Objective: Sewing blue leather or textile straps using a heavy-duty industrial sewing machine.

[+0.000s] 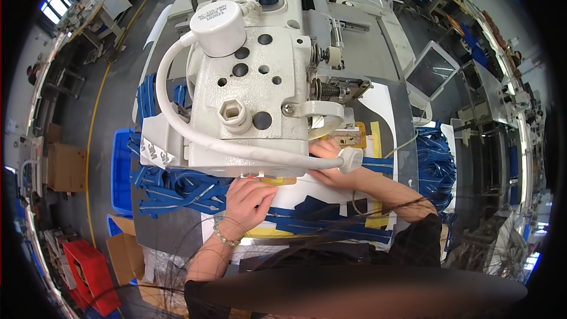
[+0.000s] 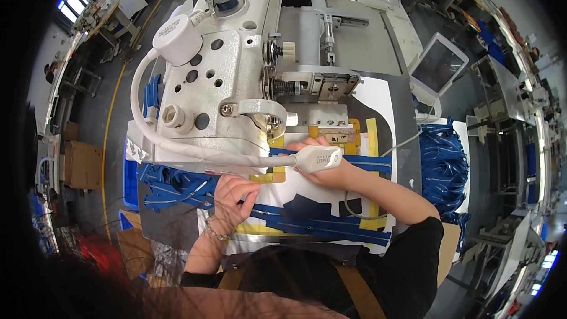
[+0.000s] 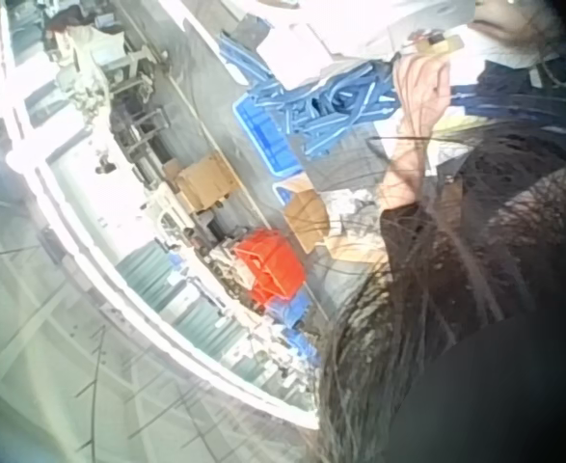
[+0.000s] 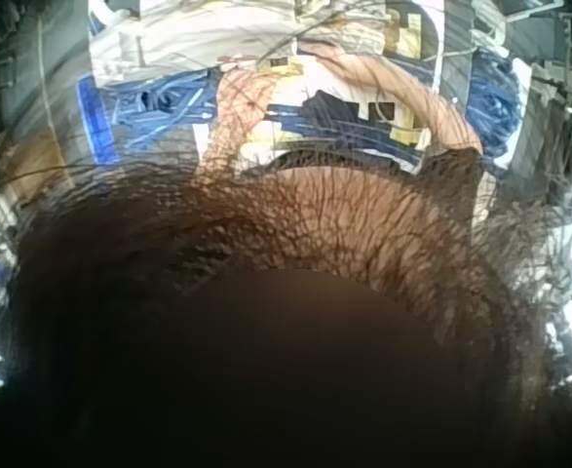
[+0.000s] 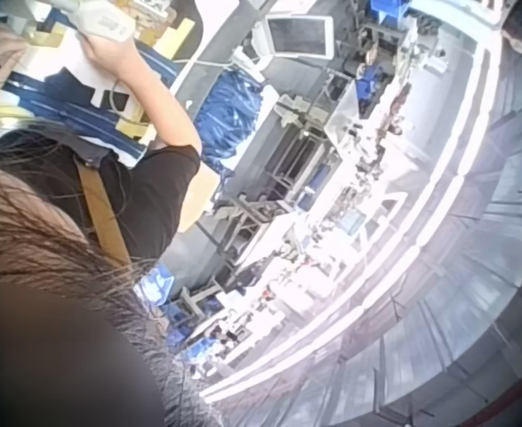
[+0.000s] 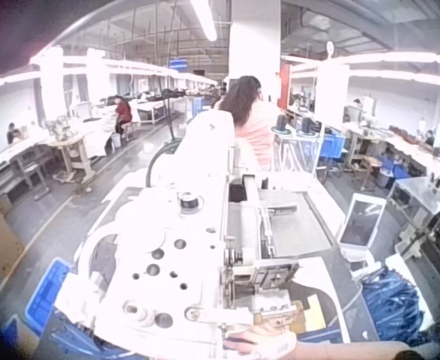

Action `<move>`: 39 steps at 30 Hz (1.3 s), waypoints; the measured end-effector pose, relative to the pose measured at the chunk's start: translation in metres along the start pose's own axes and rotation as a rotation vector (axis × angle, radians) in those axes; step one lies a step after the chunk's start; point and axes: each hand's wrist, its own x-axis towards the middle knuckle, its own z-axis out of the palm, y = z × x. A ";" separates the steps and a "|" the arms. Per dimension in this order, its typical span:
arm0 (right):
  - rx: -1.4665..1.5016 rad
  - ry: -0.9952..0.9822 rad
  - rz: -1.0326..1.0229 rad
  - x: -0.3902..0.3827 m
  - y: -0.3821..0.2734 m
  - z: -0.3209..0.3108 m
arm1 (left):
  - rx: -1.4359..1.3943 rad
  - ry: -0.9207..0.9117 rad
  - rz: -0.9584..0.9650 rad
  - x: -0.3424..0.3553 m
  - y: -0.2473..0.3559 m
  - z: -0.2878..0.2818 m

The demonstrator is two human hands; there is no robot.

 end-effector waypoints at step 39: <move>0.144 0.239 0.330 0.072 0.006 -0.011 | 0.032 0.015 -0.052 -0.003 0.000 -0.006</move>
